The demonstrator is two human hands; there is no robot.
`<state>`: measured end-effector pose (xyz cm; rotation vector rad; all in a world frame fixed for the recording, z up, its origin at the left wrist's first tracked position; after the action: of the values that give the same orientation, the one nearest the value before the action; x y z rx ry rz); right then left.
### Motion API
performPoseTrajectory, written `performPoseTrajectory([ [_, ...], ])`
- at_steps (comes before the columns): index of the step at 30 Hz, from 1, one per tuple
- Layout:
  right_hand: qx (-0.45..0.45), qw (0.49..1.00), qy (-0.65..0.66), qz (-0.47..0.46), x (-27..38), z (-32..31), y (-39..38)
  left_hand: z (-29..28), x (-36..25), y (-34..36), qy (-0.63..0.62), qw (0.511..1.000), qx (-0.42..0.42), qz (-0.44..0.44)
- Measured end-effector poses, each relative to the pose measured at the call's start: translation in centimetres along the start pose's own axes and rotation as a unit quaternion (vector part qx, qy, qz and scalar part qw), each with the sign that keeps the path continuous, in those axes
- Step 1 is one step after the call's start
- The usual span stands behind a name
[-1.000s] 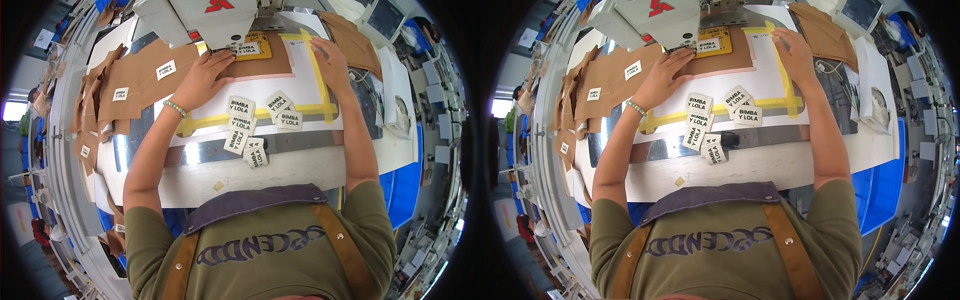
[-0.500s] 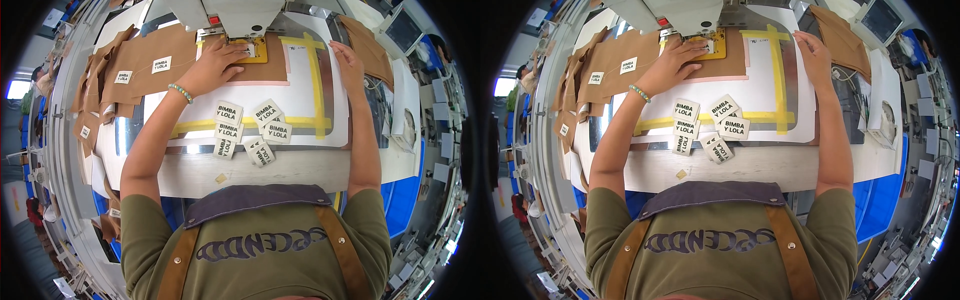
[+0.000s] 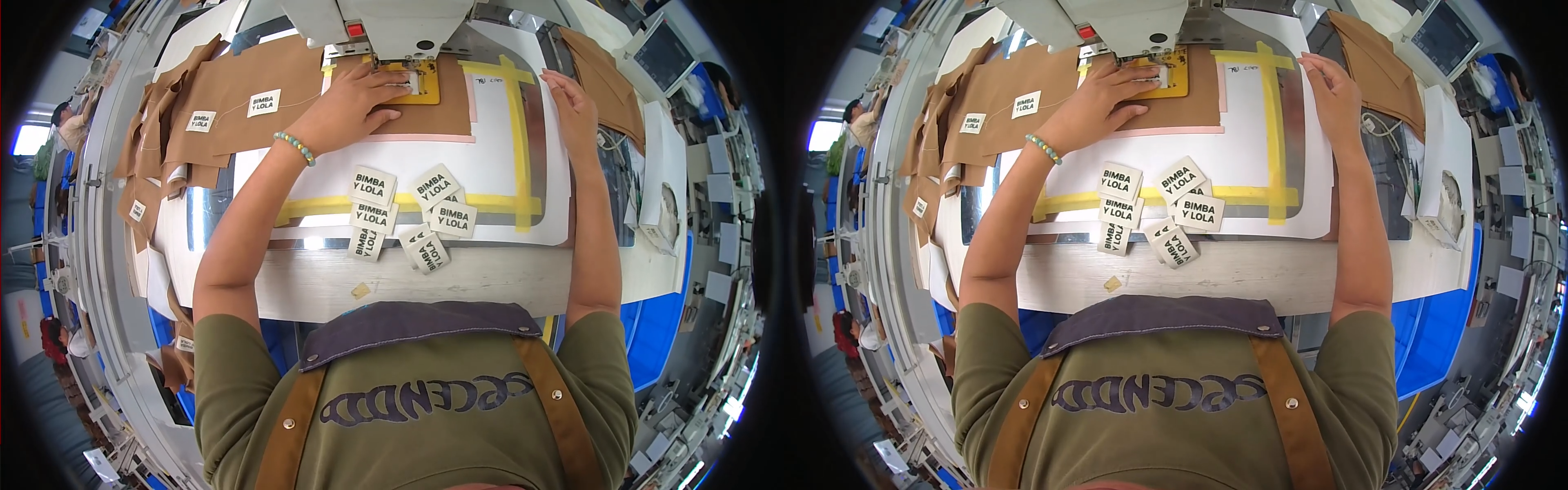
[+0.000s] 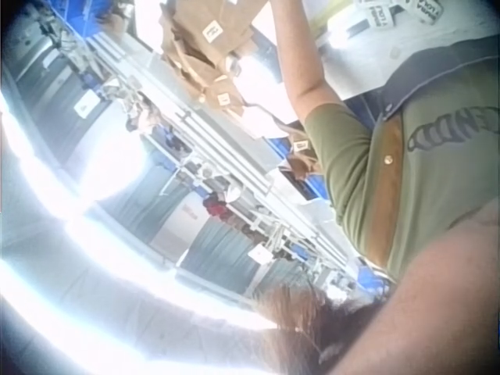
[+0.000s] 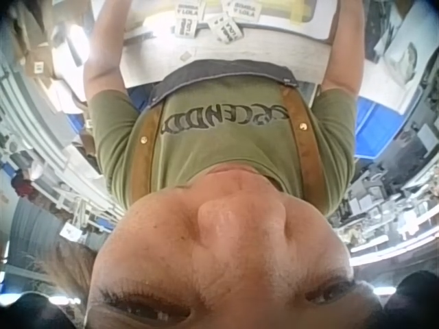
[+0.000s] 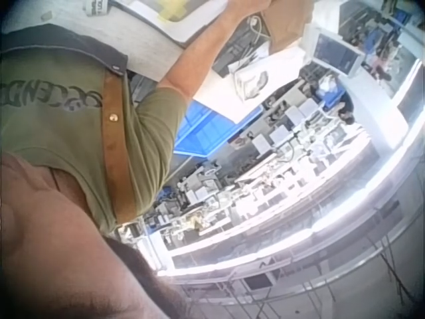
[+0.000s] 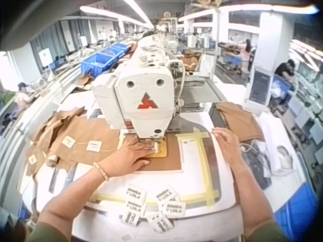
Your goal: Sewing rectangular brand labels onto pieces of brown leather using an industrial sewing machine.
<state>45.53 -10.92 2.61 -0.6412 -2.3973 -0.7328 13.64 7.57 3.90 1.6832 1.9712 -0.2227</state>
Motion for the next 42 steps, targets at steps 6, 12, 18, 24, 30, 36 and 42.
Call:
performPoseTrajectory([
  [6, -0.016, 1.0, 0.017, -0.015, -0.7, 0.0, 0.1, -0.1, -0.2, 0.2, 0.011, 0.999, -0.003, 0.034],
  [12, -0.017, 0.999, -0.005, -0.03, -0.7, 0.1, -0.3, 0.3, 0.6, 1.0, 0.005, 1.0, -0.002, -0.018],
  [18, -0.014, 0.999, -0.022, -0.033, 0.6, 0.1, -0.6, -0.2, 1.8, 1.8, 0.022, 0.999, -0.026, 0.005],
  [24, -0.023, 0.998, -0.033, -0.054, 1.0, 0.0, -0.8, -0.9, 3.1, 0.8, -0.028, 0.999, -0.039, -0.026],
  [30, 0.043, 0.983, -0.037, -0.172, 8.1, -0.7, -2.5, -3.2, 5.1, -3.1, -0.126, 0.987, -0.068, -0.071],
  [36, 0.116, 0.935, -0.178, -0.285, 13.4, 0.5, -4.6, -3.3, 6.2, -3.5, -0.097, 0.993, -0.028, -0.057],
  [42, 0.136, 0.91, -0.22, -0.324, 13.9, 1.2, -5.5, -3.4, 5.6, -3.2, -0.014, 0.996, -0.091, 0.006],
])
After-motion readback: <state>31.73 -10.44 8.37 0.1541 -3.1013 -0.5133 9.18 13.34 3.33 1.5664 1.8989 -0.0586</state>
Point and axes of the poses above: each hand's wrist, its own y-axis towards the middle knuckle, its own z-axis out of the palm, x = y × z, the point moved 7 cm from there along y, towards the middle knuckle, and after that the axes turned 15 degrees about -y, right-handed, at the moved point
